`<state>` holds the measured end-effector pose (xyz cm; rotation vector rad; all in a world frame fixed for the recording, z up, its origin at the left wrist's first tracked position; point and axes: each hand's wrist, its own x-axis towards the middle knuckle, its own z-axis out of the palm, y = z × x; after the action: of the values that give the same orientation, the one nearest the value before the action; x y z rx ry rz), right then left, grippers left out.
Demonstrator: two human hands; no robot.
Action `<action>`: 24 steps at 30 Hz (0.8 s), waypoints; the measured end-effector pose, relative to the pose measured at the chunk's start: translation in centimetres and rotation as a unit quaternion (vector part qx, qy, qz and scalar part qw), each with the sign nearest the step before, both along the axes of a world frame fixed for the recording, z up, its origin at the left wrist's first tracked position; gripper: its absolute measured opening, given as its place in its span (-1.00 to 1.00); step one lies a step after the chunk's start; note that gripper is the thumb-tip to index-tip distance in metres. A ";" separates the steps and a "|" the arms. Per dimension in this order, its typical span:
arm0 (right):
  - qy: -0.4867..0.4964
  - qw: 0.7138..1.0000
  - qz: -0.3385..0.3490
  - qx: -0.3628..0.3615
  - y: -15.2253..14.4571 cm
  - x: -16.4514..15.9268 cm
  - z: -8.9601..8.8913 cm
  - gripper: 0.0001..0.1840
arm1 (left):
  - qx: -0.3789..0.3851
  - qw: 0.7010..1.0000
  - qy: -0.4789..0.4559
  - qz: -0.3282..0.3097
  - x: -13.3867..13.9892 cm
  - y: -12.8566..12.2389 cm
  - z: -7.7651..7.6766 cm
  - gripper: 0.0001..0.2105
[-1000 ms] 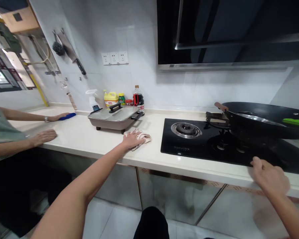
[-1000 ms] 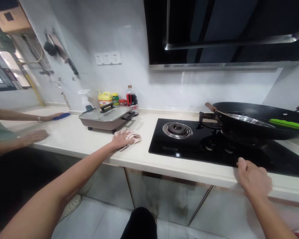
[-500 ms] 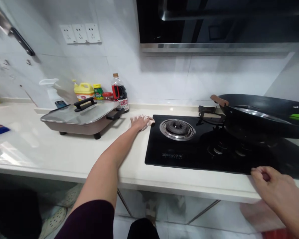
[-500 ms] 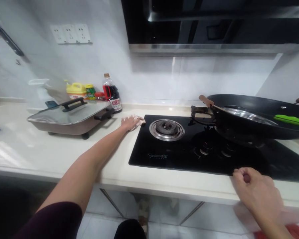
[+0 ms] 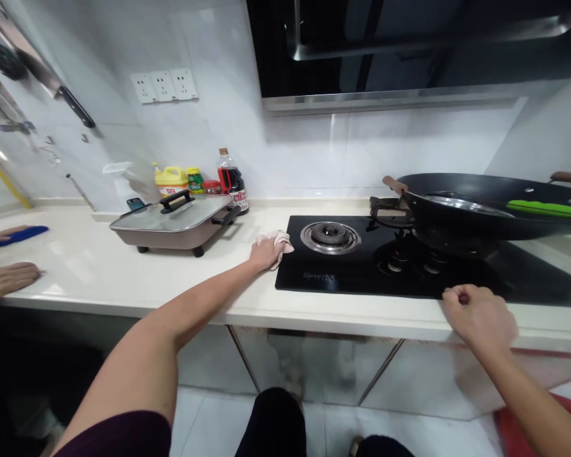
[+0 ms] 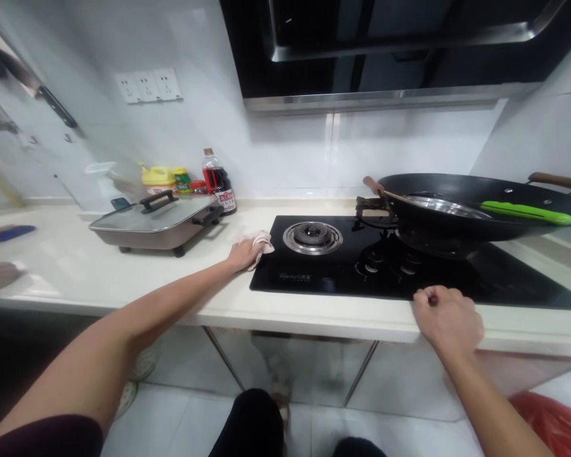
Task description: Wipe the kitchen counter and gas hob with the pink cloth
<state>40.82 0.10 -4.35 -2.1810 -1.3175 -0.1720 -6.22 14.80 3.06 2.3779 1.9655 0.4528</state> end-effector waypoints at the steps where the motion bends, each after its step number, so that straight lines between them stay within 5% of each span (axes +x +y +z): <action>1: 0.001 1.000 0.001 -0.002 0.0 0.0 0.1 -0.50 | 0.001 1.000 -0.002 -0.004 0.2 -1.7 0.0 -0.52; 8: -0.005 1.000 0.012 -0.004 0.1 -0.3 -0.1 -0.51 | 0.012 0.998 0.052 0.024 1.6 -12.3 -0.4 -0.50; 13: -0.015 1.000 0.014 0.022 0.1 -0.6 -0.4 -0.57 | -0.001 0.999 0.045 0.012 1.3 -16.1 0.6 -0.56; 18: -0.024 1.000 0.008 0.006 0.1 -0.9 -0.1 -0.56 | -0.005 0.994 -0.107 0.015 3.6 -13.7 3.1 -0.58; 21: -0.021 1.000 0.007 0.009 0.2 -1.0 0.0 -0.57 | 0.041 0.977 -0.208 -0.013 7.7 -10.4 4.0 -0.56; 24: -0.018 1.000 0.005 0.018 0.2 -0.9 -0.1 -0.58 | 0.024 0.979 -0.192 -0.060 13.1 -7.3 3.7 -0.45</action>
<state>39.90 0.35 -4.40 -2.1494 -1.3349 -0.2303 6.89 7.47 6.73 2.2081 1.6511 0.8842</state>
